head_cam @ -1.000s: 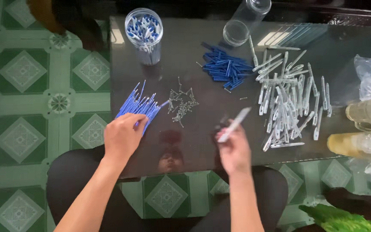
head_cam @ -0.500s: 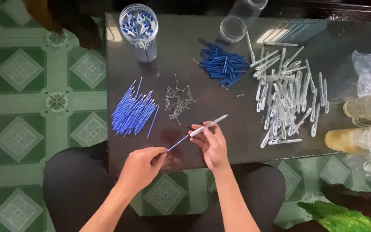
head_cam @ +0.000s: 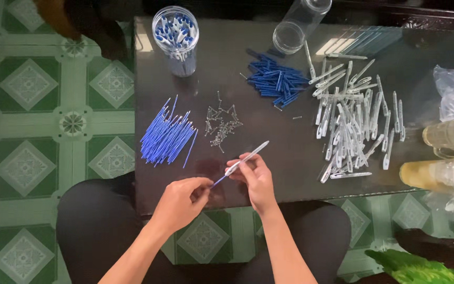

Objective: The person assembles pens by inserting ink cartridges into clear barrels and attaching blue end caps by hand.

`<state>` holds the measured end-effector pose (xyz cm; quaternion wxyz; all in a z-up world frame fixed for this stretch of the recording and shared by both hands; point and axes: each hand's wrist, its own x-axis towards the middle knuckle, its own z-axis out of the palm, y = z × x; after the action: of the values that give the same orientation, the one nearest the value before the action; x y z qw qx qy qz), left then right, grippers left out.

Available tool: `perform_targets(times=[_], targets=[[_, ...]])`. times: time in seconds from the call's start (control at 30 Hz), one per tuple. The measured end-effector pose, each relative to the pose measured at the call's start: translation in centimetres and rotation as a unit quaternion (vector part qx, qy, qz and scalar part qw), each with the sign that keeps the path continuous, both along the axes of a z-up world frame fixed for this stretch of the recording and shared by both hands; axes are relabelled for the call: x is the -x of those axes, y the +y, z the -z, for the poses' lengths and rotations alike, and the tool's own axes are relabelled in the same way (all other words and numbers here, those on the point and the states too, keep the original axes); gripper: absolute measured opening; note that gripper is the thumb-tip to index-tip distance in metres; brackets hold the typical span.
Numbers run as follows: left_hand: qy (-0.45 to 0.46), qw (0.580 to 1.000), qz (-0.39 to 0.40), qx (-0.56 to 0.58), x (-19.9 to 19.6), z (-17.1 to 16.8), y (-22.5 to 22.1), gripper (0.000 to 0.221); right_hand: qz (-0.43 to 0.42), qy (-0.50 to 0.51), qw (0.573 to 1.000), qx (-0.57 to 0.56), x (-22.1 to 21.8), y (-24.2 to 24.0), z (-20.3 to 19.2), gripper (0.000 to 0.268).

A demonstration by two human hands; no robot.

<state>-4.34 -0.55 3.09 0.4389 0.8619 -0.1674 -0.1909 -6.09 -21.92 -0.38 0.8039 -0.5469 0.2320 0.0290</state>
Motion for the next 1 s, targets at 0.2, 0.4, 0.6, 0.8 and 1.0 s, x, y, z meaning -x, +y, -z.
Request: perform_targets(times=[0.2,0.4,0.6,0.8,1.0], targets=[[0.136,0.987,-0.026,0.077,-0.6,-0.2,-1.2,0.026,-0.070,-0.054,0.996,0.011,0.6,1.5,3.0,0.028],[0.122,0.987,-0.069,0.074,0.0,1.7,-1.5,0.024,-0.014,-0.038,0.998,0.039,-0.1,2.8,2.5,0.031],[0.049,0.994,-0.079,0.062,-1.0,1.1,-0.5,0.019,0.126,-0.054,0.987,0.083,-1.7,-0.7,4.5,0.007],[0.085,0.980,-0.175,0.038,-1.7,0.8,0.3,0.019,-0.045,-0.121,0.836,0.533,-4.1,0.8,2.0,0.007],[0.087,0.980,-0.176,0.030,-1.9,0.7,0.5,0.018,-0.138,0.011,0.793,0.594,-3.1,2.2,1.0,0.017]])
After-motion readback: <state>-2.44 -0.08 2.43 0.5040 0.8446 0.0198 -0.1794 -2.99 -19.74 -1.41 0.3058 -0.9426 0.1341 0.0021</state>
